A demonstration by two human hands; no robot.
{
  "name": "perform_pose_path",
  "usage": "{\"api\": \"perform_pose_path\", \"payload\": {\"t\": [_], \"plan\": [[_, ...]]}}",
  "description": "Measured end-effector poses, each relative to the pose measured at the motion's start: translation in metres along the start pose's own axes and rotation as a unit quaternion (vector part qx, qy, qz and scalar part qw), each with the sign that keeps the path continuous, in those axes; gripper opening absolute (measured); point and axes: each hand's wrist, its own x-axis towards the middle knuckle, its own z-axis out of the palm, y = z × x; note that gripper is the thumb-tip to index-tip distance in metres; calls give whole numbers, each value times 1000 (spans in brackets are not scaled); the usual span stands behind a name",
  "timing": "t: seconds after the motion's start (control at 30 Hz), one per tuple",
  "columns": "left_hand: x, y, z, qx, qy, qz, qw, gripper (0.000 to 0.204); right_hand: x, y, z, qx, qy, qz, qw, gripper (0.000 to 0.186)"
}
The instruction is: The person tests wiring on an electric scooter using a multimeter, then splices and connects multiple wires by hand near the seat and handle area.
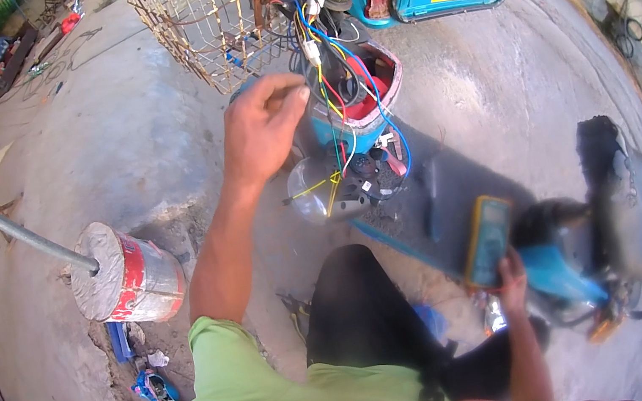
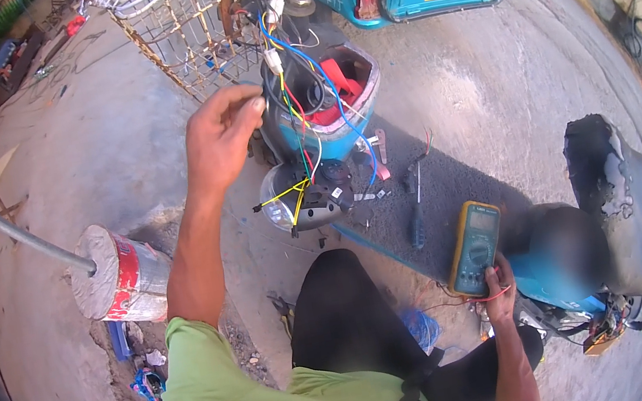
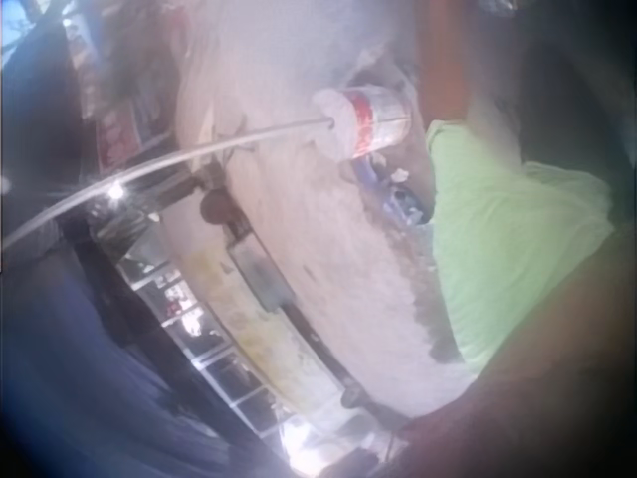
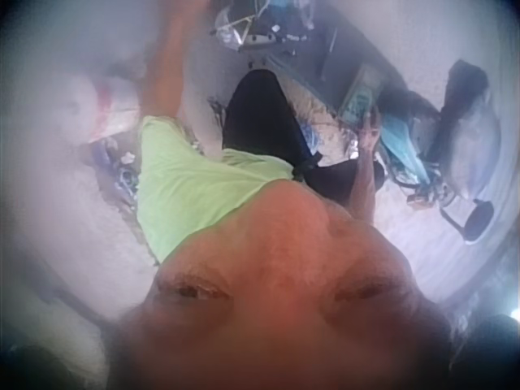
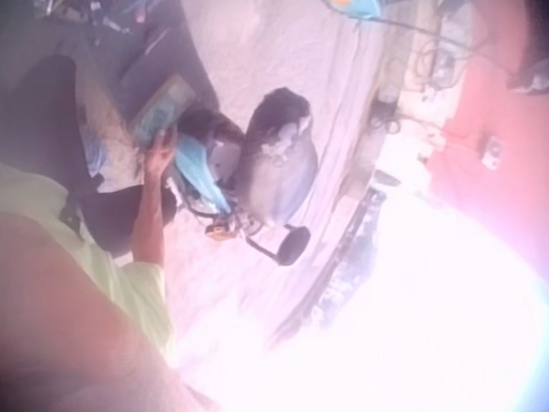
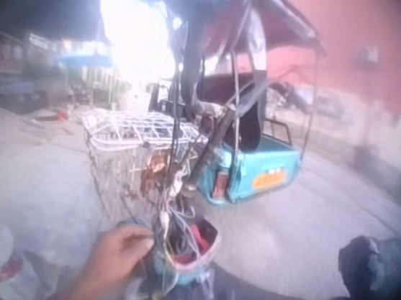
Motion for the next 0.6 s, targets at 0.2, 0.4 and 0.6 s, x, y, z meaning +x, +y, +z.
{"api": "perform_pose_path", "payload": {"t": [0.2, 0.4, 0.6], "plan": [[62, -4, 17, 108, 98, 103, 984, 35, 1, 0, 1, 11, -8, -14, 1000, 51], [105, 6, 38, 284, 173, 172, 927, 55, 1, 4, 1, 13, -2, -30, 999, 51], [124, 17, 46, 336, 132, 87, 929, 48, 2, 7, -3, -14, 7, -19, 1000, 50]]}}
